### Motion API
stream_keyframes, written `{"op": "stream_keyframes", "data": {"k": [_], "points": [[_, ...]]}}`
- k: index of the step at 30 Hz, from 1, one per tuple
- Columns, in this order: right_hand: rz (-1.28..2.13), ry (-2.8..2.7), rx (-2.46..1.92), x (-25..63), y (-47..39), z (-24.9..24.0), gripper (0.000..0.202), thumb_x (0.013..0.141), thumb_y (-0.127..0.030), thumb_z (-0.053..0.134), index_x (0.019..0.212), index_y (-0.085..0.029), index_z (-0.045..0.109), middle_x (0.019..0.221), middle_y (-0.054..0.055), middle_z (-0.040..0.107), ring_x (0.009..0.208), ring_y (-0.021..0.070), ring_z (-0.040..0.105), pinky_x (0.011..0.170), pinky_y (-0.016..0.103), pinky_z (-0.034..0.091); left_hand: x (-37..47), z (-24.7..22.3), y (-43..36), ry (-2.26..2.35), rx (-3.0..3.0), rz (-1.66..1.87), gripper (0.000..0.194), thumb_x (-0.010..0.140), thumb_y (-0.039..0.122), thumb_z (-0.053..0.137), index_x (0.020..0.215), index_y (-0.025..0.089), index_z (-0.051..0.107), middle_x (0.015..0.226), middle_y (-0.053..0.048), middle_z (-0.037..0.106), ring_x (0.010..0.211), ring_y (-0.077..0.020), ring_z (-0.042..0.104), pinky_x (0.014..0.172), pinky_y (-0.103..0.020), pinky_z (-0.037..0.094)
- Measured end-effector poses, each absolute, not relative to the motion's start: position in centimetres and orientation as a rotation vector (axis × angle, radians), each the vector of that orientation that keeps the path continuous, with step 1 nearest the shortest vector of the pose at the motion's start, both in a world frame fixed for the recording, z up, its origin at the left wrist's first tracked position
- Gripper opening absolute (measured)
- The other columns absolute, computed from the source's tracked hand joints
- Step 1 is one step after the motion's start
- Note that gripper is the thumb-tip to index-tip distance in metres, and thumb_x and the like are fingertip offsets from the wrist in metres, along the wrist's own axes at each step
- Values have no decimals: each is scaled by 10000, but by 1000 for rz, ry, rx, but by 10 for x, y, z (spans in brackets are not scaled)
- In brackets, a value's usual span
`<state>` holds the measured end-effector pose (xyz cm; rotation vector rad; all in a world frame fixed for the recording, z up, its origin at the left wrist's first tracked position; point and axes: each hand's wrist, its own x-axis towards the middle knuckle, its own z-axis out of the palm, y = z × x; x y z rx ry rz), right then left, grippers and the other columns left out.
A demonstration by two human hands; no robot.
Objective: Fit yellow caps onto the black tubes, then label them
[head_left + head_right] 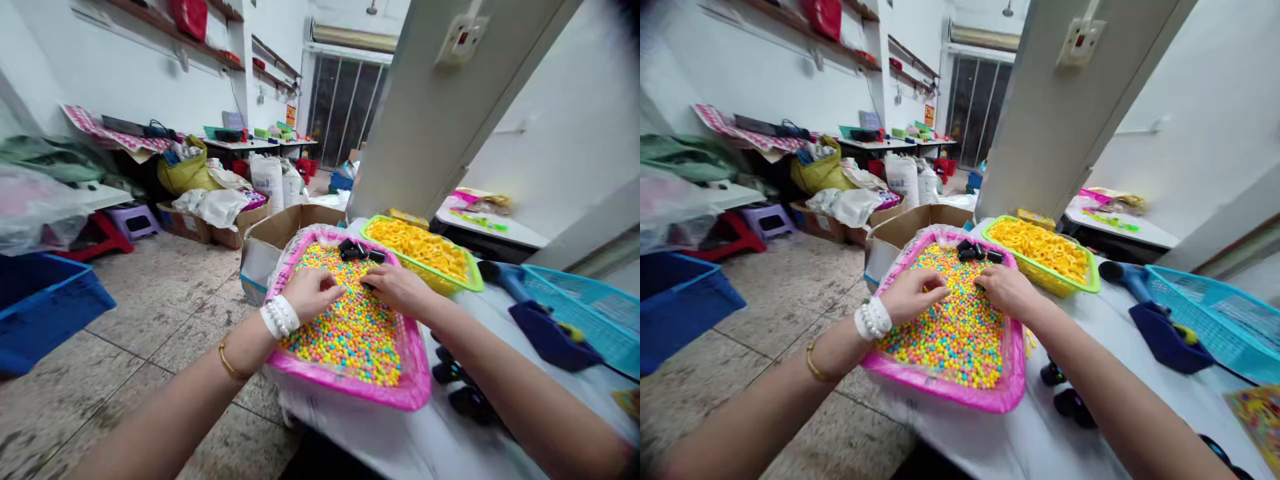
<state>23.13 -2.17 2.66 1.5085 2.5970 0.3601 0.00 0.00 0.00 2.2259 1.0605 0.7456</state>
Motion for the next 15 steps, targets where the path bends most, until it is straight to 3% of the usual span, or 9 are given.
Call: {"op": "stream_keyframes", "data": {"k": [4,9,13,15], "points": [[305,2655,1527,228,-30,23,337,895,-311,609,1217,-225,663,1146,83,710,970,244,690,728,307,533,2,1,-1,1068,2244,719,280,859,390,577,755,156,692,734,-45,703,682,-164,605,641,-279,441],[-98,2860,1501,233,-40,26,367,816,-128,639,1166,-224,692,1022,49,744,871,190,696,754,283,521,2,0,-1,1073,2248,703,286,864,386,579,745,149,687,725,-51,700,662,-160,597,633,-281,436],[-607,3036,1529,236,-51,31,346,855,-244,645,1199,-264,675,964,-1,752,800,141,675,715,254,516,2,0,0,1064,2255,707,269,855,377,588,764,150,699,747,-52,708,679,-159,598,642,-280,433],[-598,3081,1630,238,-52,30,339,856,-262,649,1193,-273,677,955,-7,752,785,140,667,717,264,518,2,0,0,1072,2257,709,270,854,379,589,763,150,701,743,-51,705,677,-157,593,633,-275,425]]}}
